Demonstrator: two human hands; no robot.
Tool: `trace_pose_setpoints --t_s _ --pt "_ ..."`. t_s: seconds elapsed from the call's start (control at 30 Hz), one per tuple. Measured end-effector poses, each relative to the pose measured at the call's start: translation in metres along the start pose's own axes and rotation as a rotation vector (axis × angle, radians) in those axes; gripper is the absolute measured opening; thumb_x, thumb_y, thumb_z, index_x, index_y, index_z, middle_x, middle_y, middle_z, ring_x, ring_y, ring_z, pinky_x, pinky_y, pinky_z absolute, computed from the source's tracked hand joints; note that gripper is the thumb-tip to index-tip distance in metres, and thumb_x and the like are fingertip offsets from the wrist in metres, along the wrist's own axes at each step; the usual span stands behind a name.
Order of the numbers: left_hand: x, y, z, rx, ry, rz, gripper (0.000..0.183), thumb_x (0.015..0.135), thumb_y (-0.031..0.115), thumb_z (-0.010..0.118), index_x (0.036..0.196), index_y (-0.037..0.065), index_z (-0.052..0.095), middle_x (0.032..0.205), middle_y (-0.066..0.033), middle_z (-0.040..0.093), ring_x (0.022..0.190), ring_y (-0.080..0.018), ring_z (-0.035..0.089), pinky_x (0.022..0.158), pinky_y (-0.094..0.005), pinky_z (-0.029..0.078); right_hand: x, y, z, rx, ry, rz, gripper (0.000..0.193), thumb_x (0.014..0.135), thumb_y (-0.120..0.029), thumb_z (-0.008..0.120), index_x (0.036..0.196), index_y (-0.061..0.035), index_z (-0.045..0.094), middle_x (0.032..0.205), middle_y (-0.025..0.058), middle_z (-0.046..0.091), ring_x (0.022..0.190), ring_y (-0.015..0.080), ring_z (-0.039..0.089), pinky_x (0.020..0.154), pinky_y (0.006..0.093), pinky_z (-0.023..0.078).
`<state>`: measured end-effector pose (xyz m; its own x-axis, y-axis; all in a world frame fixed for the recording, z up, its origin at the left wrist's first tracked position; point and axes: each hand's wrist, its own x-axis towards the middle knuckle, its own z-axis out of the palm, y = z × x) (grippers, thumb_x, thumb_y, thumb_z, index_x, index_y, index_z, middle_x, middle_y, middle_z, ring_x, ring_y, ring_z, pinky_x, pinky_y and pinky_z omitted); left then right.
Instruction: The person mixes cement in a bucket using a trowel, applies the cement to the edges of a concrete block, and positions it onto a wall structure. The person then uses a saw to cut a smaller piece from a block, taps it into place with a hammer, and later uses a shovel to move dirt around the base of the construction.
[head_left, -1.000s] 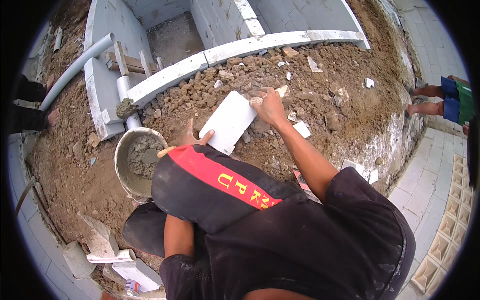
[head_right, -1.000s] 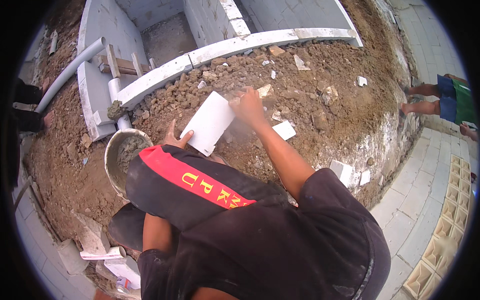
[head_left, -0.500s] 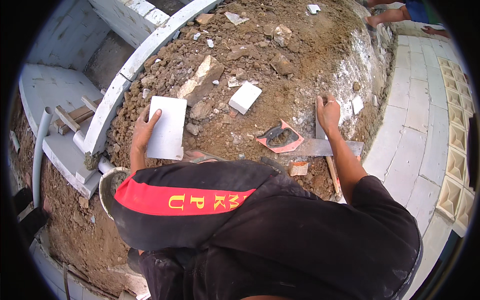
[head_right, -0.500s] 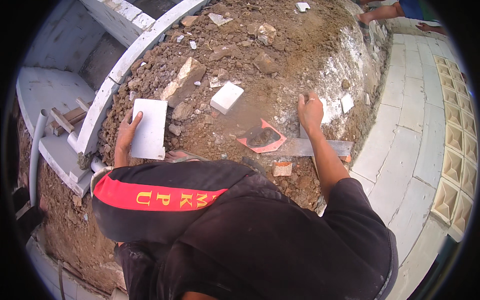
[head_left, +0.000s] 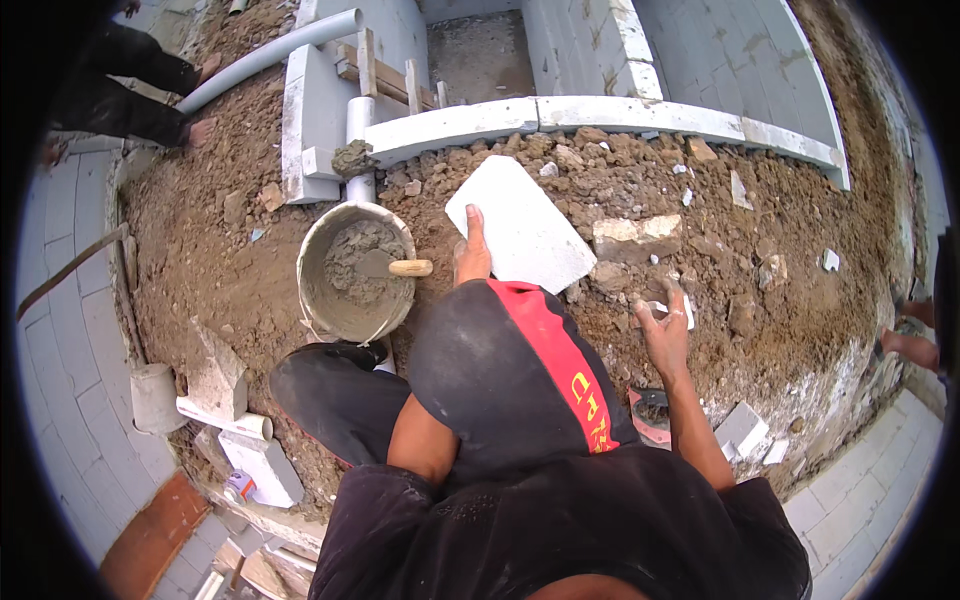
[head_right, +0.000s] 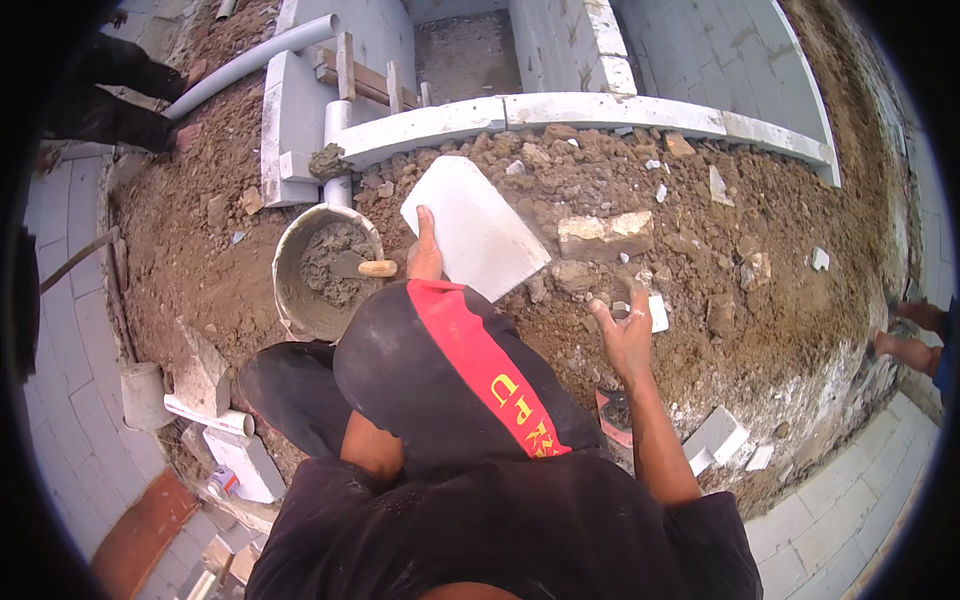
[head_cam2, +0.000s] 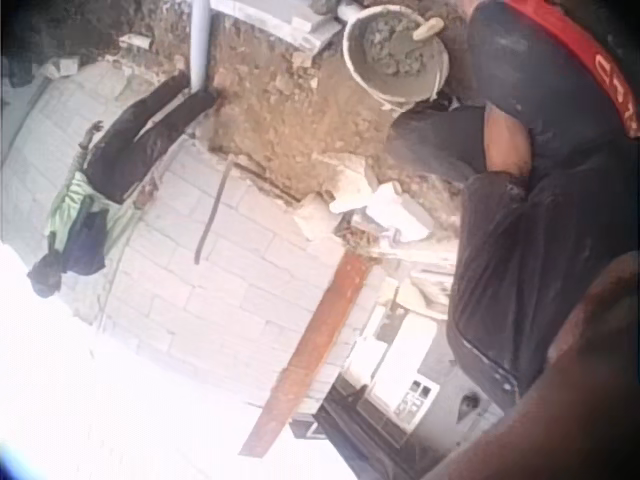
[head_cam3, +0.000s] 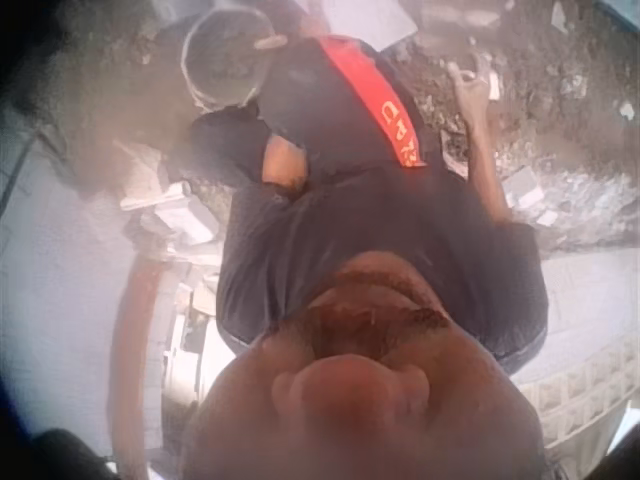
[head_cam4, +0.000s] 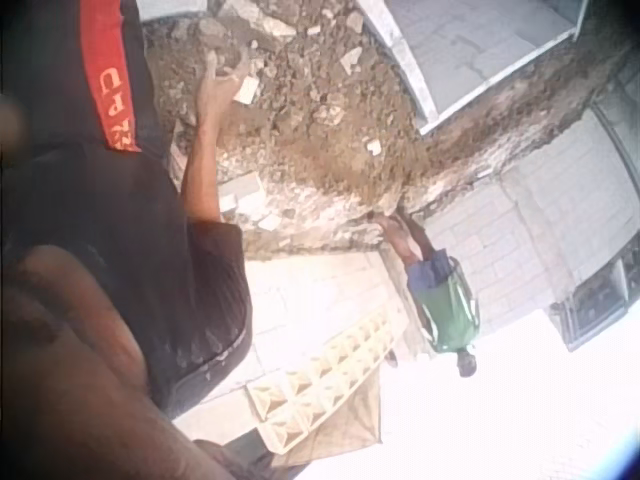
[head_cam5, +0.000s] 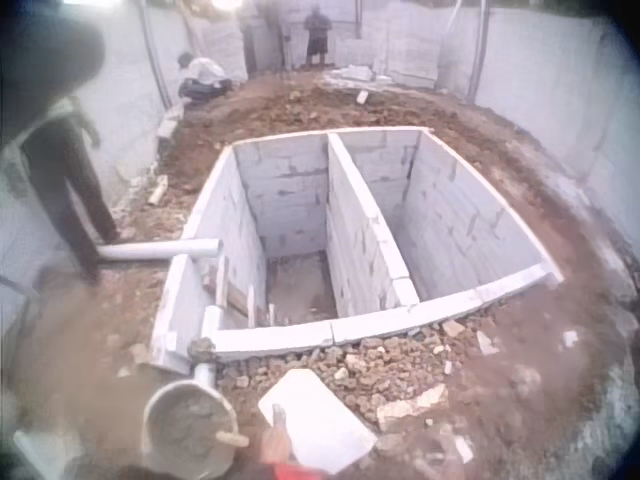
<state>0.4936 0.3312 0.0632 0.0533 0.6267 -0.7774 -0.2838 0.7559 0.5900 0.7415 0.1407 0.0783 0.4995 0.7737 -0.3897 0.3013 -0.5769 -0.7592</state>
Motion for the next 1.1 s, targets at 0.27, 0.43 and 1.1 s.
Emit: trace_pose_setpoints --t_s 0.27,0.43,1.1 --pt "0.008 -0.002 -0.058 -0.138 0.172 0.341 0.085 0.091 0.069 0.064 0.120 -0.011 0.061 0.105 -0.0190 0.071 0.091 -0.0239 0.070 0.081 -0.0378 0.058 0.110 -0.220 0.135 -0.280 -0.828 -0.466 0.104 0.072 -0.039 0.087 0.153 0.0048 0.038 0.141 0.0254 0.056 0.129 0.0341 0.057 0.111 0.0411 0.043" --pt "-0.005 0.048 -0.103 0.344 0.401 0.567 0.080 0.096 0.045 0.069 0.148 -0.007 0.040 0.140 -0.0243 0.058 0.130 -0.0307 0.056 0.111 -0.0393 0.042 0.152 -0.270 0.219 -0.444 -0.794 -0.657 0.105 0.065 -0.035 0.089 0.148 0.0081 0.043 0.134 0.0264 0.062 0.120 0.0325 0.064 0.105 0.0382 0.048" --pt "-0.164 0.100 -0.255 0.854 0.110 0.494 0.080 0.093 0.031 0.070 0.155 -0.002 0.032 0.128 -0.0215 0.059 0.123 -0.0346 0.054 0.105 -0.0457 0.044 0.321 -0.326 0.558 -1.123 -0.398 -0.974 0.097 0.065 -0.035 0.089 0.143 -0.0003 0.043 0.134 0.0211 0.061 0.125 0.0355 0.061 0.104 0.0475 0.050"
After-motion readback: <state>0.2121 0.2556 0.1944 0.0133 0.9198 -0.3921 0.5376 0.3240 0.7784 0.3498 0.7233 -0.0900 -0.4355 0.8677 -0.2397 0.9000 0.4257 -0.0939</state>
